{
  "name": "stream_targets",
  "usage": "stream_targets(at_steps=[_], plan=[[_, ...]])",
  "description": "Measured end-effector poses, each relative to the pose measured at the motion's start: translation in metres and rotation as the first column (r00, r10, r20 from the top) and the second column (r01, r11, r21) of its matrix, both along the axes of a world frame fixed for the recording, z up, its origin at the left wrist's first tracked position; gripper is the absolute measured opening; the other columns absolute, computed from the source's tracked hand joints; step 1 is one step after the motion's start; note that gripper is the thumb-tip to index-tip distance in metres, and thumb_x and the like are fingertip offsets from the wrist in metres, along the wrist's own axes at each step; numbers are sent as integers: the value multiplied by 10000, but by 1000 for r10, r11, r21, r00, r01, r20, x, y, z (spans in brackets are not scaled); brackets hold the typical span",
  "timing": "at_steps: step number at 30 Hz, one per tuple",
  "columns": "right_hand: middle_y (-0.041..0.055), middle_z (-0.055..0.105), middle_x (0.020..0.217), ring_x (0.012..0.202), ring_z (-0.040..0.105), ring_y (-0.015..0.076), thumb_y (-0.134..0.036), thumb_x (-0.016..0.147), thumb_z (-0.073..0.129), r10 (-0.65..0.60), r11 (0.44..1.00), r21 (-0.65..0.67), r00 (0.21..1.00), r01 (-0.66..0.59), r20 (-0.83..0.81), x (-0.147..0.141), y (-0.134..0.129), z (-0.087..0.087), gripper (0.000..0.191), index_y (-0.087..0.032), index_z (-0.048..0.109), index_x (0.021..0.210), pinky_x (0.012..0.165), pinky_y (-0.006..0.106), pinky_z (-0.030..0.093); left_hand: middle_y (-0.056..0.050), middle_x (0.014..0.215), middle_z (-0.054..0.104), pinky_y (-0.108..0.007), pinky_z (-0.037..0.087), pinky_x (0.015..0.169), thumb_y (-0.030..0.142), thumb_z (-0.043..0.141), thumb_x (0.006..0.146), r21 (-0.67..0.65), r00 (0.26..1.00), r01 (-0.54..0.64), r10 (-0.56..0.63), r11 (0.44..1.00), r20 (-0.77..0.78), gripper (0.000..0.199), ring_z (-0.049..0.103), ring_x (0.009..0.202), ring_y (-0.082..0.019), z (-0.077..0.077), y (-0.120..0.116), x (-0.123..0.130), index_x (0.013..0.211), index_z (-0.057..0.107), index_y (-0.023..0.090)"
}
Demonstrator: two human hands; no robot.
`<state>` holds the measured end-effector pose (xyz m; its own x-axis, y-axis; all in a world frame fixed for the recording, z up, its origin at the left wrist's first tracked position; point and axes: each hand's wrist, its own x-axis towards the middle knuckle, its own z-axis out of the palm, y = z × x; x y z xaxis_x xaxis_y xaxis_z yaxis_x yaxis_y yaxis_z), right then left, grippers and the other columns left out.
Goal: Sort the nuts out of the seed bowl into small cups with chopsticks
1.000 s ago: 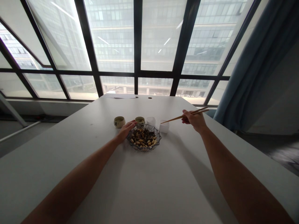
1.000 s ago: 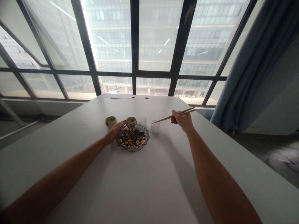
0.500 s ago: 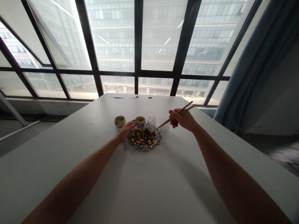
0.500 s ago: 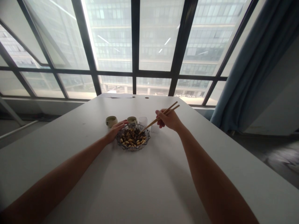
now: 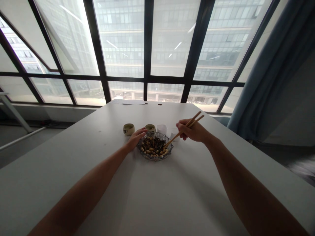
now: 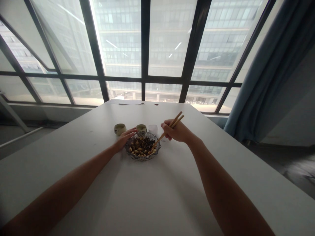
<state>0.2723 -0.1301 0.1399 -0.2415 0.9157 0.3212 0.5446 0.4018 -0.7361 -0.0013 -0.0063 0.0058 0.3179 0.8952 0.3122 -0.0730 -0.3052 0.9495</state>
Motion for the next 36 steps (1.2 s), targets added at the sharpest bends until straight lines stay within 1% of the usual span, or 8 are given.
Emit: stream_targets(at_steps=[9, 15, 17, 20, 23, 26, 29, 36], plan=[[22, 641, 534, 455, 608, 122, -515, 894, 609, 19, 1000, -8, 993, -18, 120, -2, -1, 1, 425, -193, 550, 623, 429, 194, 460, -109, 1422, 618, -484, 295, 1203, 660, 764, 668, 28, 1000, -24, 23, 999, 16, 552, 462, 1403, -358, 0, 0, 0, 998, 794, 218], [22, 652, 528, 417, 618, 128, -615, 857, 636, -5, 1000, -30, 1000, 6, 16, 2, 2, 0, 478, -194, 542, 651, 396, 196, 460, -131, 1362, 659, -512, 344, 1164, 655, 689, 737, 133, 991, -124, 117, 983, 59, 535, 528, 1345, -355, 6, -2, -1, 1020, 769, 207], [30, 657, 514, 401, 618, 133, -661, 832, 643, -23, 999, -37, 998, 21, -54, 8, 6, -2, 514, -190, 547, 652, 375, 195, 447, -123, 1318, 684, -502, 356, 1155, 614, 637, 797, 240, 973, -232, 224, 943, 61, 474, 571, 1294, -330, 13, 0, -7, 1025, 752, 215], [34, 650, 479, 369, 606, 138, -714, 788, 658, -70, 997, -29, 977, 65, -201, 18, 14, -7, 561, -186, 551, 632, 347, 196, 426, -116, 1313, 668, -460, 355, 1162, 477, 627, 842, 416, 909, -371, 416, 830, -21, 344, 577, 1270, -309, 22, 6, -26, 1045, 721, 215], [33, 645, 463, 344, 583, 135, -717, 749, 696, -105, 995, -31, 938, 100, -332, 28, 22, -15, 569, -182, 553, 617, 341, 208, 434, -157, 1390, 593, -477, 271, 1214, 406, 767, 707, 460, 820, -456, 561, 762, -118, 469, 459, 1379, -371, 18, 17, -50, 1117, 683, 194], [35, 648, 461, 340, 577, 140, -683, 725, 739, -115, 993, -62, 896, 98, -429, 36, 30, -22, 544, -180, 561, 619, 346, 220, 446, -181, 1448, 541, -503, 244, 1227, 387, 855, 598, 446, 806, -423, 553, 789, -213, 736, 393, 1425, -413, 2, 31, -70, 1256, 606, 172], [34, 640, 446, 325, 559, 137, -648, 706, 766, -123, 992, -77, 843, 97, -524, 42, 37, -31, 516, -181, 563, 621, 332, 217, 427, -176, 1463, 535, -526, 327, 1181, 421, 867, 597, 384, 781, -412, 537, 826, -318, 902, 450, 1379, -432, -14, 43, -79, 1378, 503, 155], [21, 621, 442, 326, 533, 131, -518, 750, 764, -157, 987, -130, 713, 93, -683, 42, 58, -61, 411, -194, 551, 613, 318, 222, 408, -210, 1365, 619, -495, 478, 1066, 433, 822, 662, 367, 722, -390, 528, 844, -447, 942, 600, 1263, -360, -20, 61, -76, 1454, 410, 133]])
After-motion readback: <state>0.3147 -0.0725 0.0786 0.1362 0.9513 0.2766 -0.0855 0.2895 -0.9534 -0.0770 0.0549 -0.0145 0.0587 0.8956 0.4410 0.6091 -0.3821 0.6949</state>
